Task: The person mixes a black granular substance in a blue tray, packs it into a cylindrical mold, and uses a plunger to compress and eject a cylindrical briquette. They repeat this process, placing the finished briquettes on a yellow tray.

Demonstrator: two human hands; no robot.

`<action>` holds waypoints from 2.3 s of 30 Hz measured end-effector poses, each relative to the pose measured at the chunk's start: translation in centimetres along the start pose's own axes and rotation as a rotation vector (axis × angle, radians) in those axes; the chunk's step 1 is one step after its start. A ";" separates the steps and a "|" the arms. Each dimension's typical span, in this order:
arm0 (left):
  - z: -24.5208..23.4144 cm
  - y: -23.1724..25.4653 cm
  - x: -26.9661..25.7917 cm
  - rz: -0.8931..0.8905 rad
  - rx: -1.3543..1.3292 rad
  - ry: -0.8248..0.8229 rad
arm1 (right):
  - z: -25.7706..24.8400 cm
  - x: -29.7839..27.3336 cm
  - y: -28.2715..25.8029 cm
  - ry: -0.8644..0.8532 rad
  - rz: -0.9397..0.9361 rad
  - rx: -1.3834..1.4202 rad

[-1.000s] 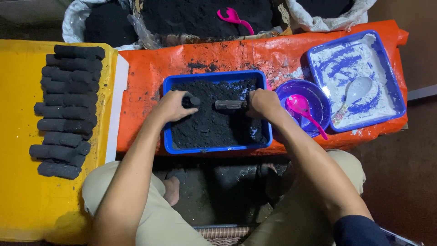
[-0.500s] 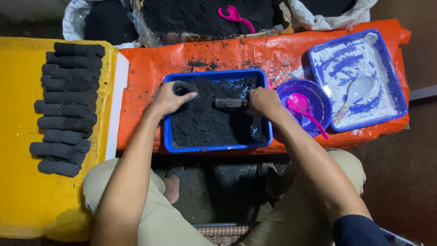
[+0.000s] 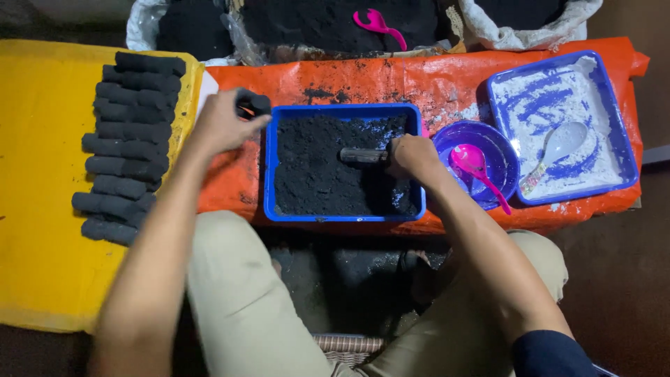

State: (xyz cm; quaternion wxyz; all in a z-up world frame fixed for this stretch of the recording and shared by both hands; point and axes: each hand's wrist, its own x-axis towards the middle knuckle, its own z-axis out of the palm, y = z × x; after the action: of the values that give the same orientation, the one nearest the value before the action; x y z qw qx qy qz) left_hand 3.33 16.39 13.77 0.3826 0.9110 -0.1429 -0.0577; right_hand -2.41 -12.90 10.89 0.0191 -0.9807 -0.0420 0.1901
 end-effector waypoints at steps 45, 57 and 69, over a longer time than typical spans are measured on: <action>-12.3 -7.7 5.0 -0.025 1.466 -0.275 | 6.4 3.8 3.5 -0.125 -0.061 -0.143; -12.7 -8.2 4.9 -0.058 1.302 -0.226 | 6.4 3.6 3.1 -0.139 -0.007 -0.077; -13.1 -9.5 4.8 -0.070 1.195 -0.200 | 7.6 4.6 4.0 -0.102 -0.015 -0.101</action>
State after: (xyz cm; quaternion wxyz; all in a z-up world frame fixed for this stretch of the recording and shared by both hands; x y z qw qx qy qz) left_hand 12.81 30.23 16.19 -0.2127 0.9624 -0.1556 -0.0654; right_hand -0.71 -16.29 1.97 -0.0313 -0.9691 -0.0597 0.2374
